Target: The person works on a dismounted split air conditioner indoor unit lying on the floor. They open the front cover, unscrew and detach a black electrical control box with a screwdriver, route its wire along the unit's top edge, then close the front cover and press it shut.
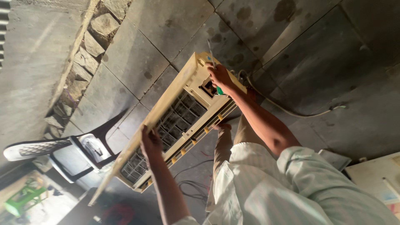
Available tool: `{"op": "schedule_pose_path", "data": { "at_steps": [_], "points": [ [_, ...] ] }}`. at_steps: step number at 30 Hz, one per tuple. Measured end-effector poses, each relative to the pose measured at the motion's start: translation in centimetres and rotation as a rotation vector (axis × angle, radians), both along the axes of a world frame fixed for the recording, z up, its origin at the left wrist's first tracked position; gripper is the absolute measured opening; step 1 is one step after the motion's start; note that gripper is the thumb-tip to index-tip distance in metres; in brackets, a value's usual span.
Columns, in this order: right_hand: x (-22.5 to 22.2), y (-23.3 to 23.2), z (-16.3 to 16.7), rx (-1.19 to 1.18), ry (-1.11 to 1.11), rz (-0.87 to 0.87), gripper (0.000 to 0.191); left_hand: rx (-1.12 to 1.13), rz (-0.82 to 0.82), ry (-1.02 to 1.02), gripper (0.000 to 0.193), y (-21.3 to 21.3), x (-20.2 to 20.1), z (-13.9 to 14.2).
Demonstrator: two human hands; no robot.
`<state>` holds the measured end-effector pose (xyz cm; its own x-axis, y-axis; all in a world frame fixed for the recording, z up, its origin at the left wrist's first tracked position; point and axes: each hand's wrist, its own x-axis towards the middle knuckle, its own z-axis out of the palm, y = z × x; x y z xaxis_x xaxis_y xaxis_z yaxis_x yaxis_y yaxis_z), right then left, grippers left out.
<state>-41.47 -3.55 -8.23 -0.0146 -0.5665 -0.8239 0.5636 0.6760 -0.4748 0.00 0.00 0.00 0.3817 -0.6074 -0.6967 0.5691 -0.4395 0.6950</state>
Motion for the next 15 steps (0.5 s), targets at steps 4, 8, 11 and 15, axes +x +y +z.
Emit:
{"op": "schedule_pose_path", "data": {
  "at_steps": [4,8,11,15],
  "points": [
    [-0.2,5.3,0.3,-0.107,0.105,0.020,0.016,0.030,-0.021,0.015,0.025,-3.7,-1.2,0.6],
    [-0.3,10.3,1.1,-0.006,0.114,0.065,0.031,0.066,-0.051,-0.060,0.041,-5.7,-5.0,2.4],
    [0.2,13.6,1.1,-0.061,0.294,0.241,0.049,0.140,-0.094,-0.207,0.050,-6.1,-7.3,4.1],
    [1.3,15.7,2.9,-0.168,0.440,0.334,0.037,0.198,-0.122,-0.245,0.061,-7.3,-9.2,5.7]
  ]
}}
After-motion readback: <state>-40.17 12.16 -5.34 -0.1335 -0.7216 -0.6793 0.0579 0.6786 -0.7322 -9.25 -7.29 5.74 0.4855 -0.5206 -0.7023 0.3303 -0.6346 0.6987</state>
